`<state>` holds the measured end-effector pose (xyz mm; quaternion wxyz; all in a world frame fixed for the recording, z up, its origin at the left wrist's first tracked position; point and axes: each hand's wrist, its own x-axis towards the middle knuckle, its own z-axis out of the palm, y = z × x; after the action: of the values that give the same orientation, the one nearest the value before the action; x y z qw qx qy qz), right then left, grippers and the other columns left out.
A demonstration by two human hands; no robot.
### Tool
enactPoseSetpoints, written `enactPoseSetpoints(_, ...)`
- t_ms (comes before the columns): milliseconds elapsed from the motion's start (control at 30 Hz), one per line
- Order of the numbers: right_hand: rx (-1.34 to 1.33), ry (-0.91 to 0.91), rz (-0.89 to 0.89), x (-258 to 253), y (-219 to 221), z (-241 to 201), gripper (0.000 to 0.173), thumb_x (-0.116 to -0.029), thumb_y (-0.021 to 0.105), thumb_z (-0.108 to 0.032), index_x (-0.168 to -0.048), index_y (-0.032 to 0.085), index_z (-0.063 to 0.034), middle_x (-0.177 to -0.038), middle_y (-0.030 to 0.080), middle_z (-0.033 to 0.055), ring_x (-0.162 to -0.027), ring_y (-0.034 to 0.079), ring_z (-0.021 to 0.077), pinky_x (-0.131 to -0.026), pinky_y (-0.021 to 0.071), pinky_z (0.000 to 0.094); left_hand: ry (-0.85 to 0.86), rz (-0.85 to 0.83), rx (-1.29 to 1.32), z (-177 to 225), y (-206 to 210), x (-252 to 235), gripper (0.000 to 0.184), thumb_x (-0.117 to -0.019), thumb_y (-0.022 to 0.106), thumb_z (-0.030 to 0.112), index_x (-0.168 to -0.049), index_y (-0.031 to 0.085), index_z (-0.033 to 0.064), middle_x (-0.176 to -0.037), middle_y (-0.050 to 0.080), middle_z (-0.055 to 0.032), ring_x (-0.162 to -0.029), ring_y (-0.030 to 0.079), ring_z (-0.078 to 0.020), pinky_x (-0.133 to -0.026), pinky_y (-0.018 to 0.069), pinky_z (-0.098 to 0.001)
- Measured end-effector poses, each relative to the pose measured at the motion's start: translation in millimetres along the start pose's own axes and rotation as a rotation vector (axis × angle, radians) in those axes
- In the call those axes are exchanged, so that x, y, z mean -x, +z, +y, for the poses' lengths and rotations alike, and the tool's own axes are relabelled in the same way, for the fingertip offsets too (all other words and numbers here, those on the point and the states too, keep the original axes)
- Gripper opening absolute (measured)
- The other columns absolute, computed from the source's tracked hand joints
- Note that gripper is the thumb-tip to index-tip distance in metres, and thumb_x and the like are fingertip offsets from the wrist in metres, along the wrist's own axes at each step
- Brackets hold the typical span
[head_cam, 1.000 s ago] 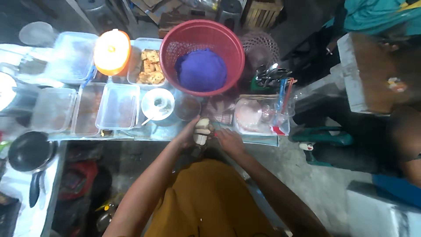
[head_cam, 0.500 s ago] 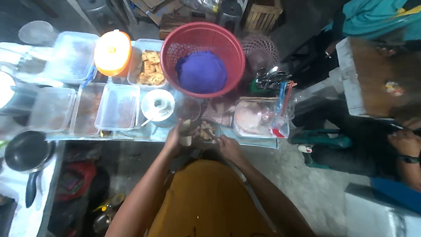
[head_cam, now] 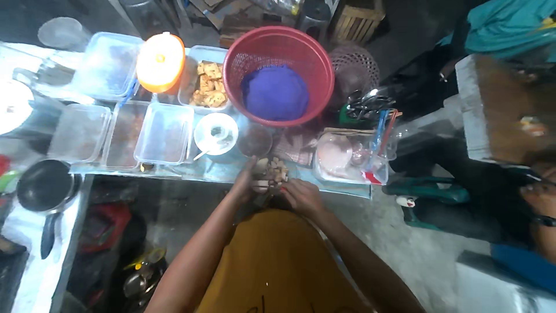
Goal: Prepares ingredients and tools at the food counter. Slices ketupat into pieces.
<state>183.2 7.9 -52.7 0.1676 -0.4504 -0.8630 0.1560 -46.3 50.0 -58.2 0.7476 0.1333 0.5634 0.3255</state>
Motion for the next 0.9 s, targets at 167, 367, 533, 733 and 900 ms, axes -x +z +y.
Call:
enactPoseSetpoints(167,0.047,0.004,-0.029,-3,-3,2,0.031,-0.1084,0.049,-0.033,-0.110,0.072,-0.0129,-0.094,0.070,0.0070,-0.085,0.071,0.0229,-0.071,0.0597,0.0394,-0.013,-0.041,0.005,6,8,2,0.074,-0.1049,0.030,0.065,-0.130,0.057,0.0010,-0.101,0.073,-0.0215,-0.088,0.074,-0.0340,-0.077,0.0621,-0.0492)
enactPoseSetpoints(367,0.024,0.028,-0.057,-3,-3,2,0.033,-0.1094,0.047,-0.034,-0.111,0.072,-0.0125,-0.093,0.070,0.0082,-0.084,0.071,0.0243,-0.069,0.0599,0.0408,-0.003,-0.069,0.009,10,16,3,0.074,-0.1053,0.029,0.065,-0.129,0.058,0.0010,-0.101,0.073,-0.0204,-0.088,0.073,-0.0315,-0.078,0.0621,-0.0473)
enactPoseSetpoints(533,0.017,0.059,-0.022,-1,3,3,0.029,-0.1092,0.048,-0.030,-0.113,0.072,-0.0139,-0.094,0.071,0.0071,-0.084,0.072,0.0233,-0.067,0.0604,0.0400,-0.001,-0.059,-0.018,14,21,1,0.073,-0.1045,0.032,0.065,-0.127,0.061,0.0018,-0.101,0.073,-0.0185,-0.090,0.073,-0.0301,-0.079,0.0617,-0.0465)
enactPoseSetpoints(733,0.062,0.095,0.039,-4,11,6,0.027,-0.1080,0.050,-0.026,-0.112,0.073,-0.0136,-0.094,0.073,0.0068,-0.083,0.073,0.0237,-0.065,0.0599,0.0398,-0.063,-0.095,0.013,22,28,-1,0.077,-0.1029,0.030,0.069,-0.126,0.059,0.0016,-0.098,0.073,-0.0192,-0.088,0.073,-0.0309,-0.079,0.0612,-0.0472)
enactPoseSetpoints(900,0.071,0.092,0.040,-7,8,10,0.024,-0.1061,0.051,-0.021,-0.111,0.073,-0.0125,-0.094,0.073,0.0082,-0.082,0.073,0.0252,-0.065,0.0607,0.0412,-0.096,-0.131,0.034,30,33,-1,0.074,-0.1035,0.030,0.068,-0.128,0.059,0.0035,-0.099,0.073,-0.0192,-0.089,0.073,-0.0307,-0.080,0.0613,-0.0470)
